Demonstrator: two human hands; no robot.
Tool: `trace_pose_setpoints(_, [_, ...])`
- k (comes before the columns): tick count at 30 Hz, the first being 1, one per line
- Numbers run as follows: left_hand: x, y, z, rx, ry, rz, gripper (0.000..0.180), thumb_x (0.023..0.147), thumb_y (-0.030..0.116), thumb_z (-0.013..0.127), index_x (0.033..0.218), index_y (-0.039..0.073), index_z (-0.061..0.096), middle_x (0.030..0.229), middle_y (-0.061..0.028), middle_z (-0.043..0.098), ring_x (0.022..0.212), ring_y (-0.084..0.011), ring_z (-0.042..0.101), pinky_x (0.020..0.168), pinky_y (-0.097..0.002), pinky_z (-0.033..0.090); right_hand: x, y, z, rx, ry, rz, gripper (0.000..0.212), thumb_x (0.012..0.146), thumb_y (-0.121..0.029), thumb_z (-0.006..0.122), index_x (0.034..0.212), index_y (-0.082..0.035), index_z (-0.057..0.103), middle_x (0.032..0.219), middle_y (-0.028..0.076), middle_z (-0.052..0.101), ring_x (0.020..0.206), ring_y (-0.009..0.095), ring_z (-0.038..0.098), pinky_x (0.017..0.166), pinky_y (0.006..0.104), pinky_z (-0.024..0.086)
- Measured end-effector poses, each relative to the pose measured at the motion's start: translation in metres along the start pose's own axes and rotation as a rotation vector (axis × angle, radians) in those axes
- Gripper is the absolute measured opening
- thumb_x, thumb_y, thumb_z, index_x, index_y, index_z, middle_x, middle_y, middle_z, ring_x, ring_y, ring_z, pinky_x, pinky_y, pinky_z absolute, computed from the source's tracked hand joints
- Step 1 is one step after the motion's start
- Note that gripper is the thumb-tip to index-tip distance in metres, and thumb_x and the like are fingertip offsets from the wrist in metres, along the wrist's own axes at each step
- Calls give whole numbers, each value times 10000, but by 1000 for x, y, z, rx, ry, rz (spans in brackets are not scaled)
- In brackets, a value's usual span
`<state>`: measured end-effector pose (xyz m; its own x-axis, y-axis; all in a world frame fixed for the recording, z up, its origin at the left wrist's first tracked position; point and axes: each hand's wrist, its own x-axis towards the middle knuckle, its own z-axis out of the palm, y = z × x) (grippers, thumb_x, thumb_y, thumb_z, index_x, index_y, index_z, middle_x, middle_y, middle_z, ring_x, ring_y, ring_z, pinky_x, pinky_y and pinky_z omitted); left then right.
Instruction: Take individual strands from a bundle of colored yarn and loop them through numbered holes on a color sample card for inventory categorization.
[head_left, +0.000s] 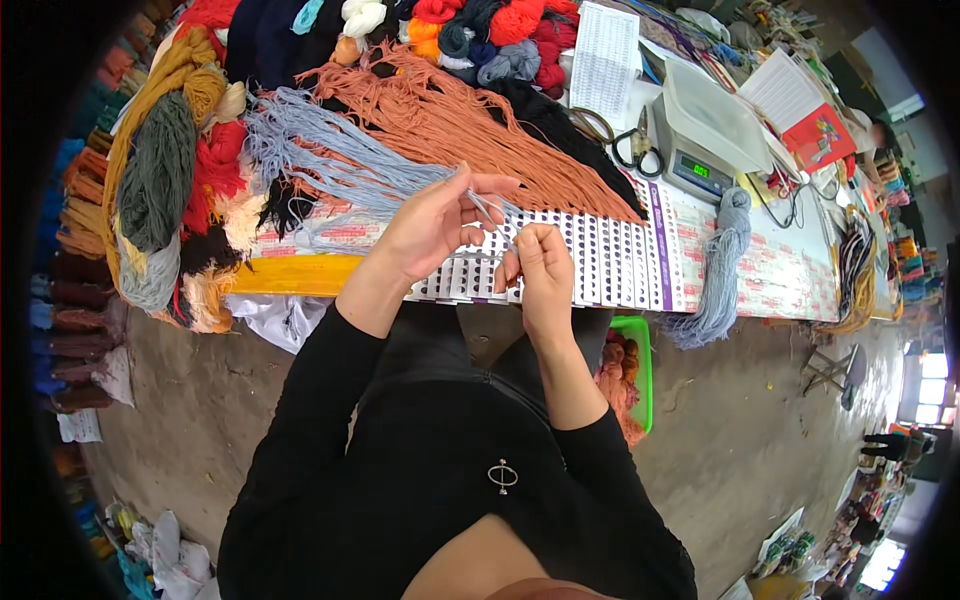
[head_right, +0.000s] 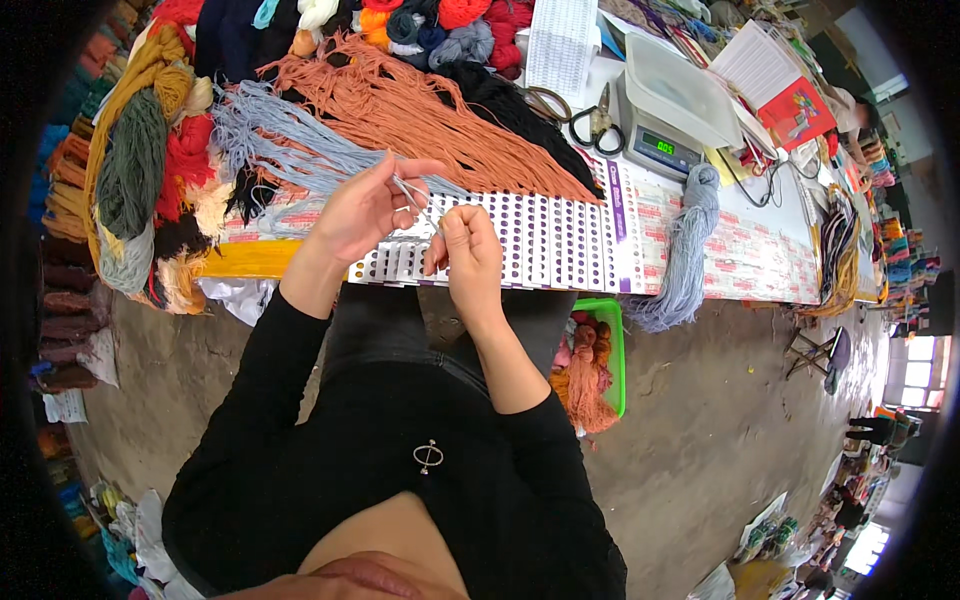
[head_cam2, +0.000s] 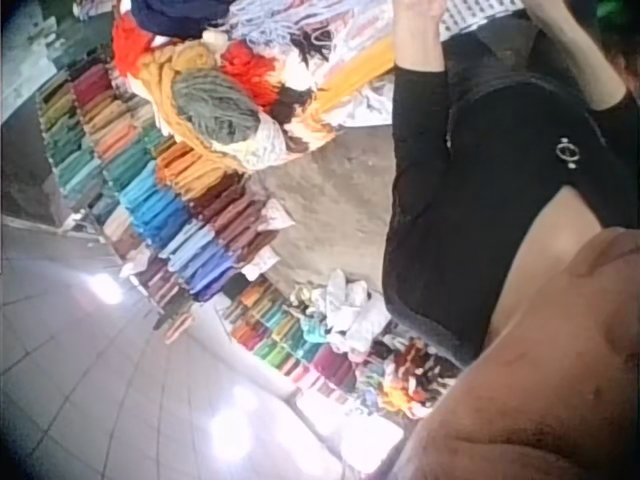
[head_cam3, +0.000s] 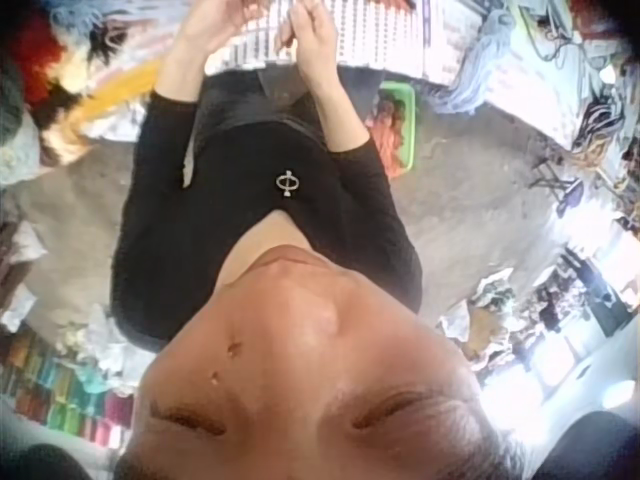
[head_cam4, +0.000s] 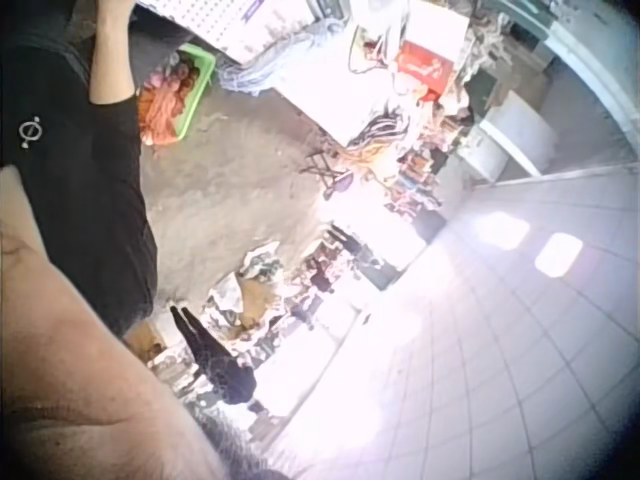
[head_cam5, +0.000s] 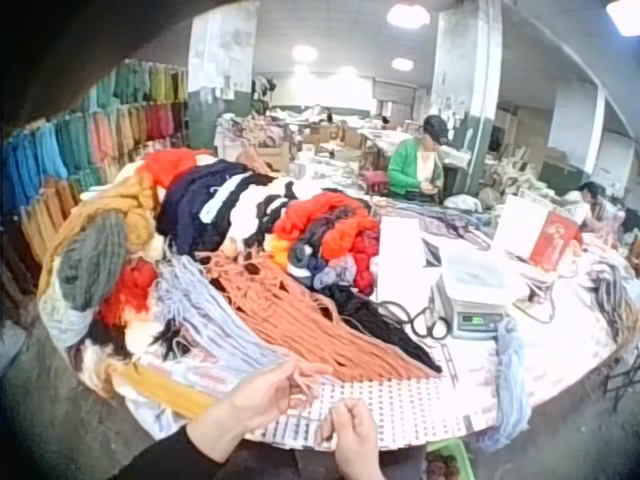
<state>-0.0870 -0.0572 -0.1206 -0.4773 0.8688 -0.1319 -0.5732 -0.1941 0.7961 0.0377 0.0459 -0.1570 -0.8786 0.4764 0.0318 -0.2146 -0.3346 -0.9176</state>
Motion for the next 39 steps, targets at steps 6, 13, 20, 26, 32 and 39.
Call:
trace_pose_setpoints(6, [-3,5,3,19,56,9,526,980,397,291,1190,-31,513,890,-48,617,747,-60,517,551,-181,419,-2,-4,4,87,-14,42,193,967,-211,420,880,-39,439,607,22,455,481,115,486,471,216,365])
trace_pose_setpoints(13, [-1,10,11,66,7,5,449,967,348,368,1162,-19,540,792,-3,542,620,-42,447,495,-146,354,-12,-28,-6,100,-358,394,238,931,-255,492,931,-22,542,517,-3,402,419,115,457,414,214,345])
trace_pose_setpoints(20, [-18,40,-60,-623,-2,248,207,939,168,432,1047,5,500,830,-35,458,605,-104,423,445,-194,334,-97,-29,-161,443,408,-794,173,924,-240,460,876,-75,473,607,-2,441,487,137,443,394,281,373])
trace_pose_setpoints(26, [-46,70,-123,-930,-138,462,185,936,99,389,1083,16,465,886,-46,422,772,-152,417,625,-269,395,-132,-206,-275,479,298,-1071,136,885,-159,534,842,-34,568,1241,150,523,1231,262,428,1039,405,355])
trace_pose_setpoints(32, [-62,74,-118,-603,-50,447,314,973,215,337,1182,24,473,963,-50,460,770,-148,399,621,-256,373,3,-170,-327,-503,858,-614,229,839,-96,590,1023,29,539,1103,129,566,1046,181,516,907,296,413])
trace_pose_setpoints(39, [-49,60,-82,-506,-93,363,356,983,265,335,1168,11,503,943,-50,476,703,-133,393,590,-256,354,81,-98,-447,-1189,765,-208,328,619,-167,678,813,16,488,884,188,567,829,267,545,772,335,431])
